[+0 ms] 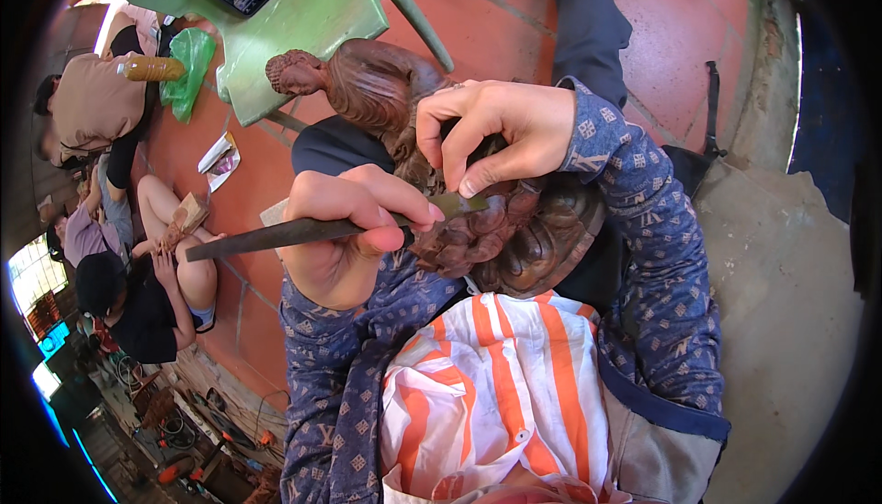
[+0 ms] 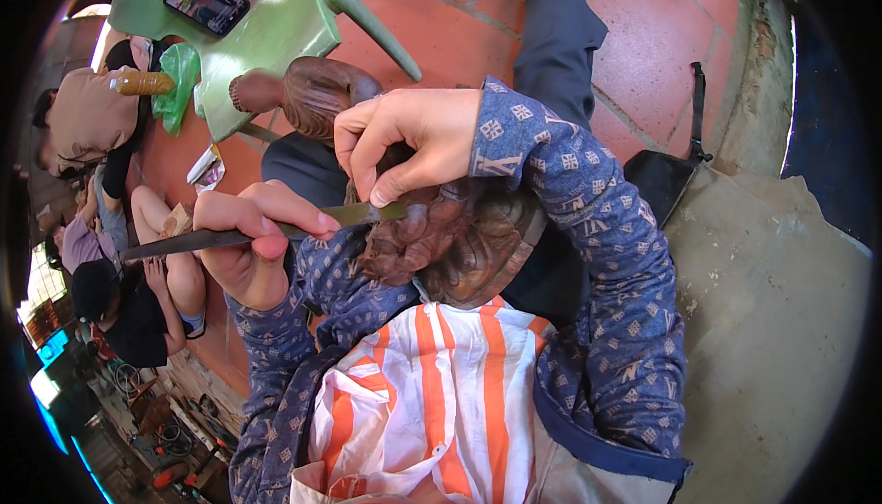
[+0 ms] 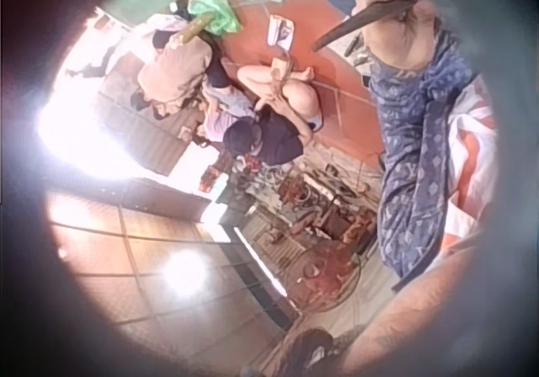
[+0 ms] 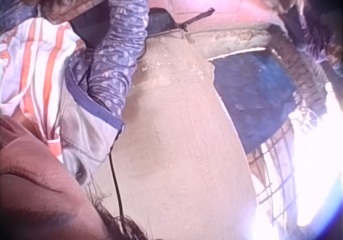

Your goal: The person carves a wooden Buddha statue using a small metal tool, focusing on the head and hair details. They hold the statue with one hand and use the tool with the other to refine the surface.

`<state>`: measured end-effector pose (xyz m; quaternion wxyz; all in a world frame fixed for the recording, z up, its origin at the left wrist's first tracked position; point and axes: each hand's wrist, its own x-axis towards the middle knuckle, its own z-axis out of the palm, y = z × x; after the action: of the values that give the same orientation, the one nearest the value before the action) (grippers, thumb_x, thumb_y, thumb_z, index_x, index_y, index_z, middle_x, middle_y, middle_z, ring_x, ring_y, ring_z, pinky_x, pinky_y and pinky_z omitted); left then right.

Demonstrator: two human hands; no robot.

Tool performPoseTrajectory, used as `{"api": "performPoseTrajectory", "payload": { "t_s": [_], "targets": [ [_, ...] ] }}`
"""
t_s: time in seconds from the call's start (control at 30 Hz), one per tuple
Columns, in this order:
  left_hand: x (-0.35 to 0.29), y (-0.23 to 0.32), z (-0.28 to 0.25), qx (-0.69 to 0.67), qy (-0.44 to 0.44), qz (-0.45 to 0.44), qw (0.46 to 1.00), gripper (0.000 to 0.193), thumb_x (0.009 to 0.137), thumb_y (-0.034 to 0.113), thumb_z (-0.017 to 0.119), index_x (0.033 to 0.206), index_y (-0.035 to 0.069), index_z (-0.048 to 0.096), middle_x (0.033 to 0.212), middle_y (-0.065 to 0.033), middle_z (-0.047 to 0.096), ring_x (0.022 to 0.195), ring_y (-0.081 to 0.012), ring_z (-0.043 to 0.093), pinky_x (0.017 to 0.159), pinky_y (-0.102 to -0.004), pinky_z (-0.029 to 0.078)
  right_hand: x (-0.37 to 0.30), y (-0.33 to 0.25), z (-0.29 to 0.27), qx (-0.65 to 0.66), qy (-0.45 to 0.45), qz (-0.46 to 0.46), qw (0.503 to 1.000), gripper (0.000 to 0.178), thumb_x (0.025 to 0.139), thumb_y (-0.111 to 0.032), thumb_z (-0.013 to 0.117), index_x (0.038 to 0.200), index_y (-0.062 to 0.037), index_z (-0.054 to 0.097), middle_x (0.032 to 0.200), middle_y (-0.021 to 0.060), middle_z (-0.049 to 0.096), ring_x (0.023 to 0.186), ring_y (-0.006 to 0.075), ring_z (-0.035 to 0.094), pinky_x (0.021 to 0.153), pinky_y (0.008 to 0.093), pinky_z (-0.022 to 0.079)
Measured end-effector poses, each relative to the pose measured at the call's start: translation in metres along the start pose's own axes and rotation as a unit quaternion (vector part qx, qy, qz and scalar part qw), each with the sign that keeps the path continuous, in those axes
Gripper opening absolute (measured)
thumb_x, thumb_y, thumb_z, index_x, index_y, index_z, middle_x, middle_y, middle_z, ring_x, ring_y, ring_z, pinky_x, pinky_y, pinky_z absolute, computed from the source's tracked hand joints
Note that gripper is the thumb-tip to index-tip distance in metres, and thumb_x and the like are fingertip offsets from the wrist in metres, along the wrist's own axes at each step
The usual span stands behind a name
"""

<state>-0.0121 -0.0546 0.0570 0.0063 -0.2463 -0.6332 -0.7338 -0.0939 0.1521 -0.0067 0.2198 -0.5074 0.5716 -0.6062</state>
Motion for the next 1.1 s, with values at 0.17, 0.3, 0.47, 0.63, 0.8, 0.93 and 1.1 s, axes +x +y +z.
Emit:
{"api": "performPoseTrajectory", "payload": {
  "t_s": [0.17, 0.3, 0.47, 0.63, 0.8, 0.93, 1.1],
  "targets": [
    [-0.001, 0.008, -0.006, 0.019, -0.028, -0.031, 0.999, 0.030, 0.090, 0.022, 0.069, 0.090, 0.002, 0.047, 0.081, -0.0195, 0.068, 0.069, -0.0214, 0.064, 0.063, -0.0290, 0.052, 0.001, 0.000, 0.007, -0.045, 0.013, -0.020, 0.999, 0.018, 0.081, -0.025, 0.077, 0.083, -0.0077, 0.074, 0.094, 0.0049, 0.057, 0.090, 0.0246, 0.057, 0.081, 0.0390, 0.041],
    [0.002, 0.008, -0.007, 0.022, -0.026, -0.016, 0.999, 0.029, 0.091, 0.022, 0.069, 0.091, 0.002, 0.047, 0.082, -0.0197, 0.068, 0.070, -0.0221, 0.064, 0.064, -0.0293, 0.052, 0.003, -0.010, 0.010, -0.069, 0.012, 0.011, 0.997, 0.015, 0.081, -0.019, 0.077, 0.084, -0.0054, 0.073, 0.095, 0.0060, 0.057, 0.092, 0.0240, 0.057, 0.082, 0.0383, 0.043],
    [0.000, -0.002, -0.001, -0.006, -0.007, -0.004, 1.000, 0.030, 0.091, 0.021, 0.068, 0.096, 0.001, 0.046, 0.086, -0.0205, 0.068, 0.071, -0.0218, 0.064, 0.066, -0.0297, 0.053, -0.002, -0.007, -0.003, 0.026, -0.006, 0.039, 0.999, 0.011, 0.079, -0.012, 0.076, 0.085, -0.0024, 0.072, 0.096, 0.0075, 0.057, 0.094, 0.0238, 0.056, 0.084, 0.0372, 0.044],
    [-0.003, 0.002, -0.003, 0.011, -0.016, -0.018, 1.000, 0.029, 0.091, 0.021, 0.068, 0.096, 0.001, 0.047, 0.086, -0.0208, 0.068, 0.071, -0.0210, 0.064, 0.065, -0.0287, 0.053, 0.000, -0.003, 0.004, -0.002, 0.012, 0.009, 1.000, 0.011, 0.079, -0.015, 0.076, 0.083, -0.0045, 0.073, 0.094, 0.0075, 0.057, 0.091, 0.0249, 0.057, 0.081, 0.0382, 0.043],
    [-0.001, 0.007, -0.001, 0.027, -0.009, -0.029, 0.999, 0.029, 0.090, 0.021, 0.070, 0.090, 0.002, 0.049, 0.083, -0.0211, 0.069, 0.068, -0.0212, 0.065, 0.061, -0.0283, 0.053, 0.001, -0.001, 0.007, -0.024, 0.021, 0.002, 0.999, 0.013, 0.079, -0.019, 0.077, 0.082, -0.0062, 0.074, 0.092, 0.0065, 0.056, 0.090, 0.0251, 0.057, 0.080, 0.0389, 0.043],
    [0.000, 0.009, -0.006, 0.009, -0.029, -0.020, 0.999, 0.029, 0.089, 0.022, 0.071, 0.088, 0.002, 0.049, 0.082, -0.0216, 0.070, 0.067, -0.0218, 0.065, 0.061, -0.0282, 0.053, 0.002, -0.002, 0.011, -0.057, 0.030, -0.021, 0.998, 0.013, 0.080, -0.020, 0.076, 0.082, -0.0068, 0.074, 0.092, 0.0052, 0.056, 0.090, 0.0249, 0.057, 0.079, 0.0391, 0.042],
    [0.000, 0.008, -0.007, 0.031, -0.026, 0.011, 0.999, 0.032, 0.088, 0.024, 0.071, 0.091, 0.003, 0.047, 0.079, -0.0210, 0.069, 0.067, -0.0242, 0.066, 0.059, -0.0297, 0.053, 0.003, -0.006, 0.009, -0.041, 0.022, 0.012, 0.999, 0.013, 0.080, -0.019, 0.075, 0.084, -0.0064, 0.073, 0.092, 0.0058, 0.056, 0.090, 0.0250, 0.057, 0.078, 0.0384, 0.043]
  ]
}}
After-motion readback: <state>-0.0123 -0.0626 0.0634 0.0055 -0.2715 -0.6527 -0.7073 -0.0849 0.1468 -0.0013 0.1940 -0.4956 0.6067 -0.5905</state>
